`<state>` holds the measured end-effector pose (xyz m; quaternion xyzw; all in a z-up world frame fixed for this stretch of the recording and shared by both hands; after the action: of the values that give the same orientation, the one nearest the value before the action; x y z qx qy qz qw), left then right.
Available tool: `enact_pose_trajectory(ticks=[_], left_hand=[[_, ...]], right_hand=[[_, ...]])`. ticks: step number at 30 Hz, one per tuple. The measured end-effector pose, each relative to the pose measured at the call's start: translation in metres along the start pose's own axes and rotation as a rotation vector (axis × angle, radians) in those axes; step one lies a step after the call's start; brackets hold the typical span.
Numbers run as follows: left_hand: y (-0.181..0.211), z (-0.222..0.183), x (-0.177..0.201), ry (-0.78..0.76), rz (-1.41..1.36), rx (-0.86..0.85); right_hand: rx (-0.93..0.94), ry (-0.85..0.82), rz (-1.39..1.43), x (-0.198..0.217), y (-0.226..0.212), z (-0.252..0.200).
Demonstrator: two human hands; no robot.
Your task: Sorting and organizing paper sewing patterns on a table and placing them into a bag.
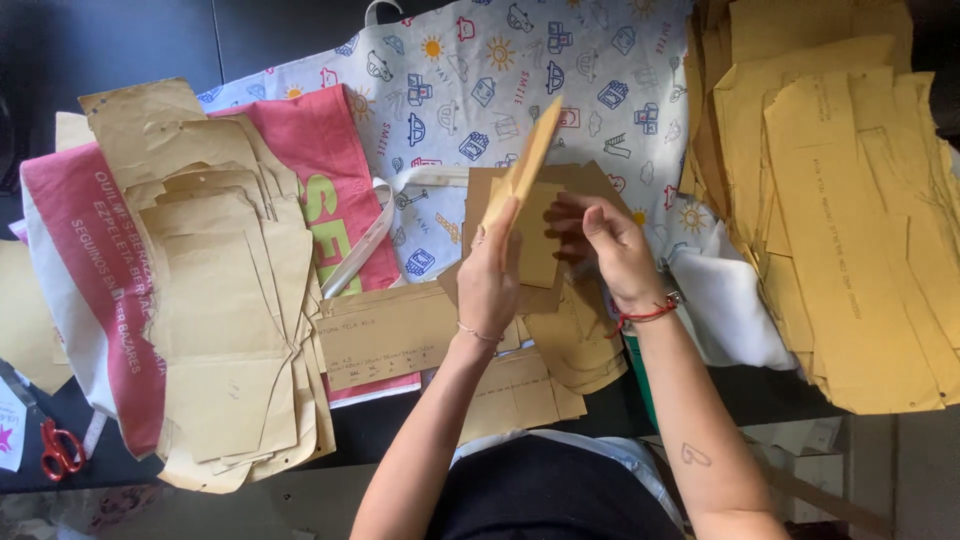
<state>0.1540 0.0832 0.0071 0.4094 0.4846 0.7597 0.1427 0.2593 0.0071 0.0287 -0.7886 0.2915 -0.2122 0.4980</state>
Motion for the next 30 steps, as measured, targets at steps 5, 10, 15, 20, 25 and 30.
enact_pose_trajectory(ticks=[5, 10, 15, 20, 25, 30], left_hand=[[-0.03, -0.027, 0.015, 0.451, -0.539, 0.22], [-0.015, -0.037, 0.017, 0.42, -0.859, 0.402], [-0.006, -0.035, 0.03, 0.325, -0.981, 0.307], [0.004, -0.034, 0.029, 0.206, -0.909, 0.327], [-0.005, -0.039, 0.02, 0.002, -0.855, 0.262], [0.028, -0.031, 0.023, -0.177, -0.869, 0.243]], right_hand=[[-0.251, -0.145, 0.165, -0.005, 0.024, -0.004], [0.023, 0.169, 0.246, 0.015, 0.018, -0.013], [-0.07, 0.084, 0.347, 0.02, 0.036, -0.017], [-0.203, -0.051, 0.616, 0.011, 0.05, -0.03], [-0.145, -0.167, 0.707, 0.008, 0.066, -0.027], [-0.131, -0.152, 0.685, 0.016, 0.08, -0.019]])
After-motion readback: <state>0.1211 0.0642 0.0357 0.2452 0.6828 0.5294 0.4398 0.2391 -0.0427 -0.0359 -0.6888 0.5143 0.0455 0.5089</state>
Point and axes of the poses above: each hand's wrist, its own z-axis towards the middle knuckle, its own x-axis out of the back of the hand, y = z × x, the point moved 7 cm from there along z, towards the middle knuckle, and after that the axes turned 12 degrees about -x, right-handed, at the moved point
